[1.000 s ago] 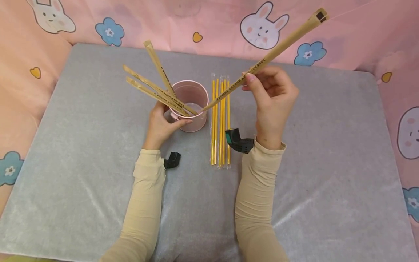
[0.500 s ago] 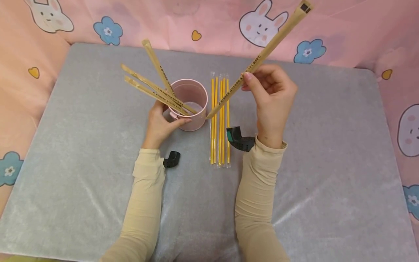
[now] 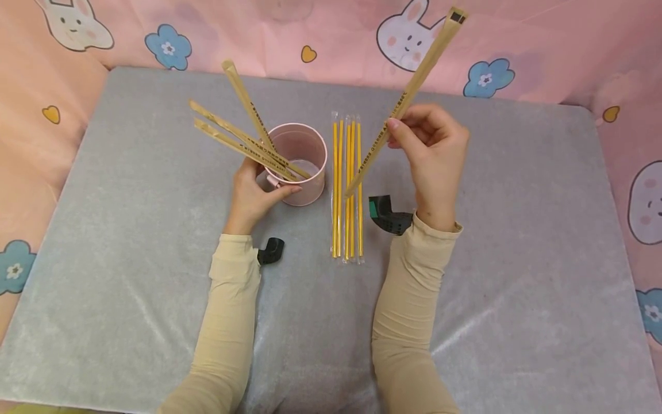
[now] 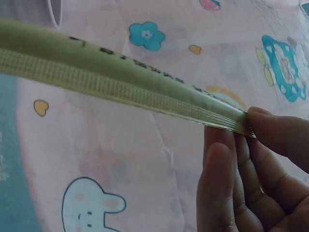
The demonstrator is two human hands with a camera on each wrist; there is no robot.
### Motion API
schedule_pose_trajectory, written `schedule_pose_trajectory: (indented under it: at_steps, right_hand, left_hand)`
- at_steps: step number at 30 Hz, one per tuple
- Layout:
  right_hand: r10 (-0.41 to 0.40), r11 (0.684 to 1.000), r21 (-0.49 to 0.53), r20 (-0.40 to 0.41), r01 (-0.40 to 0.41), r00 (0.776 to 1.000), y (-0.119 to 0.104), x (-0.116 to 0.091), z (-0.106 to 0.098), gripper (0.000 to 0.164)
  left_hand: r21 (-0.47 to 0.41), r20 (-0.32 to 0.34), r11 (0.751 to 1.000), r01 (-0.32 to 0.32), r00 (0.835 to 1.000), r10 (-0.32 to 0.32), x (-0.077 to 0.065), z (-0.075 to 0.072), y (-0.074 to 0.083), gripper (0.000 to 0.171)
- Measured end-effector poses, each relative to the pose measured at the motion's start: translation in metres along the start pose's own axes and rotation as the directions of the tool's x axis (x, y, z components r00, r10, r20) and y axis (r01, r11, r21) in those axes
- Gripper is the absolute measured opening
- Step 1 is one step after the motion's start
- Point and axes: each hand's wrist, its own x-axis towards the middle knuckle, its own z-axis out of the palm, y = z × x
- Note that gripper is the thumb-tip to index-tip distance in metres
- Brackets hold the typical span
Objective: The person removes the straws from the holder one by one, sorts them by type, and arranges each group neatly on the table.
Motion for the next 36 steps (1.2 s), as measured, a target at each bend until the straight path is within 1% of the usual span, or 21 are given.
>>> schedule_pose_trajectory:
  at_steps: [5,11,18,20,21,24,25,26,29,36]
  right_hand:
    - [0.099,0.995,-0.007,0.005,-0.099,0.995,0.000,0.002,-0.007,0.010]
    - [0.137,0.985,-0.118,0.083,-0.127,0.987,0.002,0.003,-0.014,0.009]
    - [0.208,0.956,-0.236,0.139,-0.172,0.968,0.003,0.003,-0.017,0.005]
    - [0.237,0.934,-0.308,0.157,-0.180,0.959,0.004,0.004,-0.018,0.003]
    - [0.253,0.918,-0.353,0.167,-0.182,0.953,0.004,0.004,-0.019,0.004]
    - [0.304,0.863,-0.471,0.195,-0.183,0.932,0.005,0.005,-0.022,0.005]
    - [0.321,0.840,-0.512,0.202,-0.179,0.925,0.005,0.005,-0.022,0.007]
    - [0.336,0.824,-0.537,0.206,-0.181,0.919,0.006,0.005,-0.023,0.008]
    - [0.378,0.792,-0.580,0.218,-0.192,0.900,0.008,0.006,-0.026,0.012]
    - [0.437,0.719,-0.671,0.237,-0.180,0.868,0.013,0.007,-0.029,0.017]
  left_hand:
    - [-0.004,-0.001,1.000,0.001,1.000,-0.001,0.000,0.000,-0.001,0.080]
    - [-0.001,-0.001,1.000,-0.001,1.000,0.001,0.000,0.000,-0.001,0.079]
    - [0.001,-0.001,1.000,0.002,1.000,-0.002,0.000,0.000,0.000,0.080]
    - [0.001,-0.001,1.000,0.006,1.000,-0.006,0.000,0.000,0.000,0.080]
    - [0.000,-0.001,1.000,0.006,1.000,-0.006,0.000,0.000,0.000,0.080]
    - [-0.004,-0.001,1.000,0.008,1.000,-0.008,0.000,0.000,-0.001,0.081]
    - [-0.004,-0.002,1.000,0.009,1.000,-0.009,0.000,0.000,-0.001,0.081]
    - [-0.004,-0.003,1.000,0.008,1.000,-0.008,0.000,0.000,-0.001,0.081]
    - [-0.005,-0.004,1.000,0.009,1.000,-0.009,0.000,0.000,-0.001,0.081]
    - [-0.012,-0.003,1.000,0.007,1.000,-0.007,0.000,0.001,-0.002,0.081]
